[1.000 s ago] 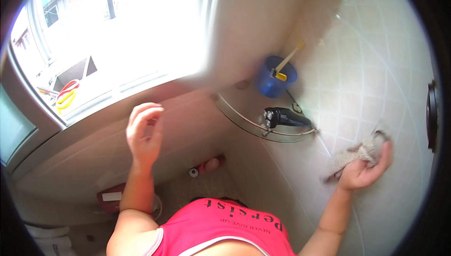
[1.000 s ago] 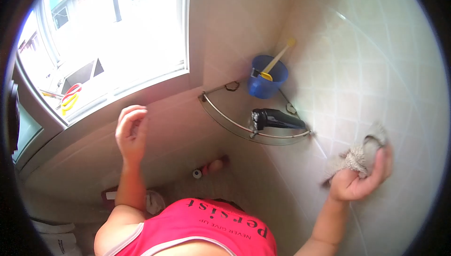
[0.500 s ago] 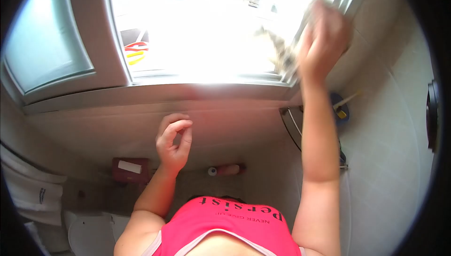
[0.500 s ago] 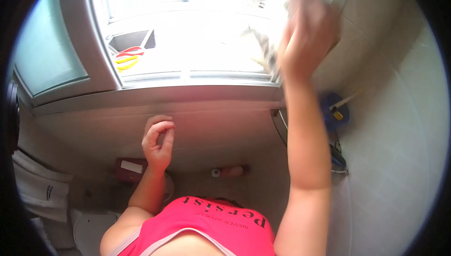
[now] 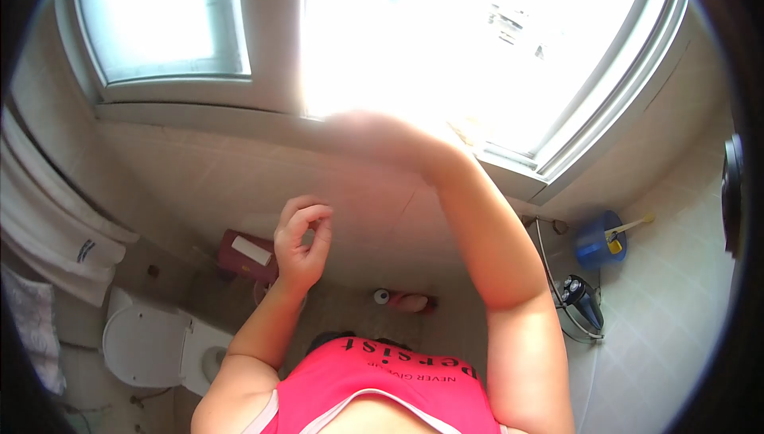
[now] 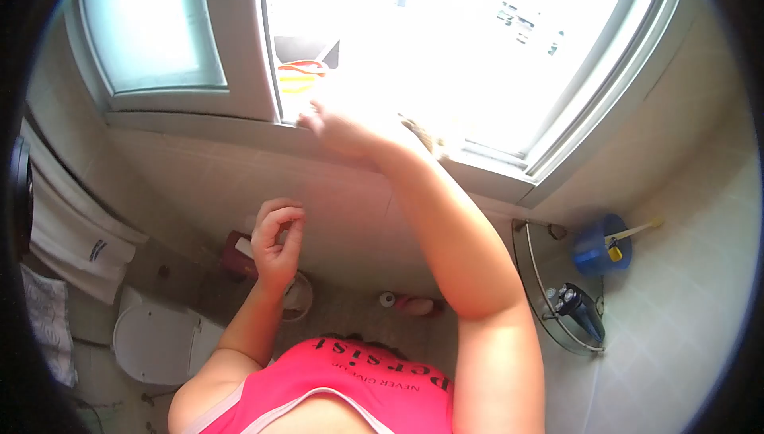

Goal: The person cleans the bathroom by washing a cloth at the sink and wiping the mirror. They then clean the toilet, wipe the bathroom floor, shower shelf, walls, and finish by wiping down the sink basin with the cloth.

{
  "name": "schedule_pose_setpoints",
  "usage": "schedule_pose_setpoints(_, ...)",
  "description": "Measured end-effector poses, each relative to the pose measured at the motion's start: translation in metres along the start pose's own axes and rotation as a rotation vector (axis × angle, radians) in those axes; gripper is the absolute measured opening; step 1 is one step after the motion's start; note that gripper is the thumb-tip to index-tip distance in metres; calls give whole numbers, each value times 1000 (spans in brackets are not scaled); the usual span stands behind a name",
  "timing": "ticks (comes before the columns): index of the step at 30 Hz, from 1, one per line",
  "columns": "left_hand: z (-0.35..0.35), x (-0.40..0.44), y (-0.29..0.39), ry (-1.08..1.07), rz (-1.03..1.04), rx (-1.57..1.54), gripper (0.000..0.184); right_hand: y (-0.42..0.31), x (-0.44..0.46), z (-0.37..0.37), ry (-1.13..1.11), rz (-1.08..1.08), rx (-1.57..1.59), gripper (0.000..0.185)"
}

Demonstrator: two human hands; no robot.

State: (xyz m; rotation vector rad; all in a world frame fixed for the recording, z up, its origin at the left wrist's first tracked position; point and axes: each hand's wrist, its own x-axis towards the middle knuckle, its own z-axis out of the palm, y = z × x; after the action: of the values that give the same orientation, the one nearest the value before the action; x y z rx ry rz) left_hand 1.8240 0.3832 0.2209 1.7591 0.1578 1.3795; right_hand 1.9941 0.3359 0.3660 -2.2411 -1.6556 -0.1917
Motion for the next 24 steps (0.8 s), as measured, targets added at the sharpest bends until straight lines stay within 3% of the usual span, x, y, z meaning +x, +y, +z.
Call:
schedule_pose_setpoints(1, 1, -3, 5, -2, 9, 19, 15, -10, 7, -7, 3, -25, 11, 39)
schedule_pose_setpoints(4, 1, -14, 27, 19, 47, 124, 15, -2, 0, -19, -305, 71, 30, 41)
schedule_pose_setpoints(6, -5, -20, 38, 43, 64, 163, 14, 26, -29, -9, -109, 137, 57, 42)
schedule_pose_setpoints(7, -11, -26, 45, 52, 59, 212, 14, 38, -53, -11, 153, 81, -24, 43)
schedule_pose_setpoints(9, -28, -37, 57, 88, 53, 301, 14, 53, -87, -39, 99, 264, -171, 53)
schedule_pose_setpoints(11, -53, -54, 67, 122, 108, 452, 15, 59, -96, -30, 208, 344, -296, 52)
schedule_pose_setpoints(14, -94, -99, 89, 228, 49, 671, 15, 33, -99, -5, 590, 367, -10, 44)
schedule_pose_setpoints(15, -110, -121, 95, 270, -62, 701, 14, 31, -93, 21, 607, 256, -19, 33)
schedule_pose_setpoints(18, -146, -172, 128, 361, -280, 814, 13, -24, -55, 67, 901, -230, -219, 28)
schedule_pose_setpoints(21, -170, -189, 159, 455, -323, 933, 11, -50, -16, 105, 874, -381, -289, 31)
schedule_pose_setpoints(24, -182, -190, 168, 499, -273, 938, 11, -59, 15, 122, 635, -689, -387, 39)
